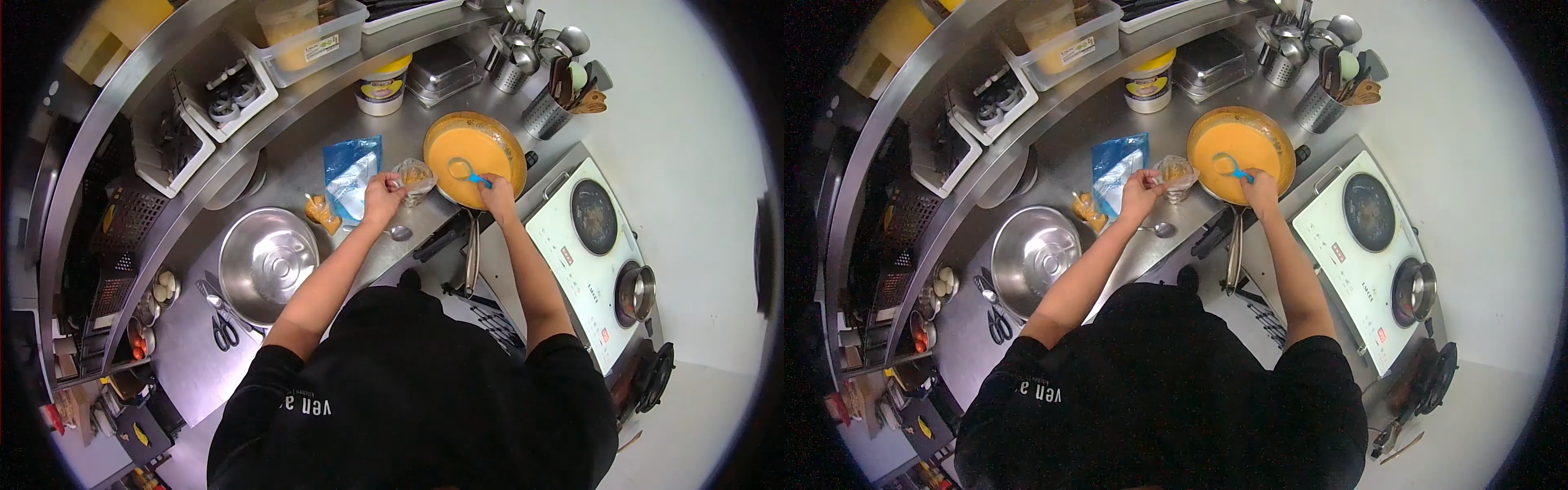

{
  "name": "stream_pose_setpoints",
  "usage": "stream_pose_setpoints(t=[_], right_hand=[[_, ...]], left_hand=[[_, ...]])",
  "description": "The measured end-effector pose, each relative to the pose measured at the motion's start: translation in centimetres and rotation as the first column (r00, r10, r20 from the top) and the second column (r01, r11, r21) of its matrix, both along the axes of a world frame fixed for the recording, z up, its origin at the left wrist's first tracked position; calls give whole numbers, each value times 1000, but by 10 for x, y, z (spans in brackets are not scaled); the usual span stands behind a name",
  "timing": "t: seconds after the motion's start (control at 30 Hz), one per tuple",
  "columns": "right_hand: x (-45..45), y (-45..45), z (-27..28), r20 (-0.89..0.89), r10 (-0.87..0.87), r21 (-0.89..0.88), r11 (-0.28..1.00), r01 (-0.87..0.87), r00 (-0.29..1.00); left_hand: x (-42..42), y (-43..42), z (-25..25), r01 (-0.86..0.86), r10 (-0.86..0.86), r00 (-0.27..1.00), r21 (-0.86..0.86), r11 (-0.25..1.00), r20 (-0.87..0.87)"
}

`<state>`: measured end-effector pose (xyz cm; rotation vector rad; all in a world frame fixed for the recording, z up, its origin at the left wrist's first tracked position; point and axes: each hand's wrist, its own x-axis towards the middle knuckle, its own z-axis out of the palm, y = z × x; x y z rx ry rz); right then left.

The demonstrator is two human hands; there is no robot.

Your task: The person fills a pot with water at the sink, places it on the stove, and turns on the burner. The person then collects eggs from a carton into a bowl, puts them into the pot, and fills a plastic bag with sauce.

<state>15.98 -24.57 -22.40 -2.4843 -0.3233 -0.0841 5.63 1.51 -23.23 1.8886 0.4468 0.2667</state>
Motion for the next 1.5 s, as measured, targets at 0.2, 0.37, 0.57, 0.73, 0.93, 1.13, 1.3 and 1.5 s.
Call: stream_pose_setpoints(t=[0.2, 0.37, 0.57, 0.73, 0.93, 1.13, 1.3, 1.5], right_hand=[[-10, 15, 31, -25, 8, 71, 997, -7, 1000], [-36, 41, 71, 70, 96, 117, 988, -104, 993], [-47, 58, 66, 340, 282, 21, 951, -307, 897], [-52, 65, 72, 438, 359, -69, 928, -367, 824], [-49, 66, 68, 489, 377, -67, 915, -397, 786], [-26, 53, 43, -513, 253, 605, 785, 137, 820], [-12, 29, 27, 164, 152, 23, 987, -158, 975], [-16, 22, 8, 290, 303, -580, 810, -85, 908]], left_hand=[[1, 1, 0, 6, -7, 1000, 33, 999, 31], [0, -1, 8, -9, 9, 1000, 23, 1000, 9], [2, 0, 3, 2, -2, 1000, 23, 1000, 1], [2, 1, 2, -3, 3, 1000, 11, 1000, 25], [2, 1, 3, 16, -16, 1000, 33, 999, -6], [-1, 0, 7, -4, 2, 999, 25, 1000, 51], [-1, 0, 3, 8, -10, 999, 41, 999, 39], [3, 3, -7, 22, -22, 1000, 2, 1000, 21]])
